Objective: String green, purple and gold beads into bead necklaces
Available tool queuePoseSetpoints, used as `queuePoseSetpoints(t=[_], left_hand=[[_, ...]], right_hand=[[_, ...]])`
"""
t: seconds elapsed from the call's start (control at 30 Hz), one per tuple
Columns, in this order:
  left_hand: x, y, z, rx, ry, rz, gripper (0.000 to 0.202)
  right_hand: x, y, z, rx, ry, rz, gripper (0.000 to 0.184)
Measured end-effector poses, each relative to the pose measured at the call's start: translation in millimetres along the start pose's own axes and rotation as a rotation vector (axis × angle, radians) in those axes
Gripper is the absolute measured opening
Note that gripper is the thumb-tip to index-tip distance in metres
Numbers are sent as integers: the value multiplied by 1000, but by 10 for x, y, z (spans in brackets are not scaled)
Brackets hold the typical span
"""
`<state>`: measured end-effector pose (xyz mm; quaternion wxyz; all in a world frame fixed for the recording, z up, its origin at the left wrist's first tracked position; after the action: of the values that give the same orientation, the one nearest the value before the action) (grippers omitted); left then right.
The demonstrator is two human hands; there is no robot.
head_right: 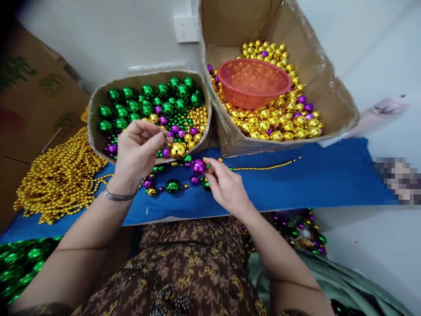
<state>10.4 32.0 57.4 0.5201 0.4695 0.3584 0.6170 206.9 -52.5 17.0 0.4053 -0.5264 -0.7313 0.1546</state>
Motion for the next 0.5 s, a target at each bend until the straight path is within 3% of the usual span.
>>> queuePoseSetpoints(t=[0.17,0.27,0.37,0.5], left_hand=[[105,265,226,19,-25,90,19],[95,308,283,-4,-27,113,16],[6,178,341,-52,-49,67,11],[-165,-202,441,-32,-130,-36,15]], right_hand=[[191,-168,-298,48,50,-45,36],[208,-127,-335,102,78,-21,38],[99,93,-200,185,78,47,39],[-203,528,105,266,83,179,38]])
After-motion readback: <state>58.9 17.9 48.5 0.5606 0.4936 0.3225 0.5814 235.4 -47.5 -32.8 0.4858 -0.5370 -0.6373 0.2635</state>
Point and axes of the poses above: each hand's wrist, its own x-axis towards the middle knuckle, its own z-axis out of the palm, y = z × x, the point moved 10 cm from there along x, towards the middle knuckle, and after that the axes turned 1 degree about z, right-handed, at the moved point
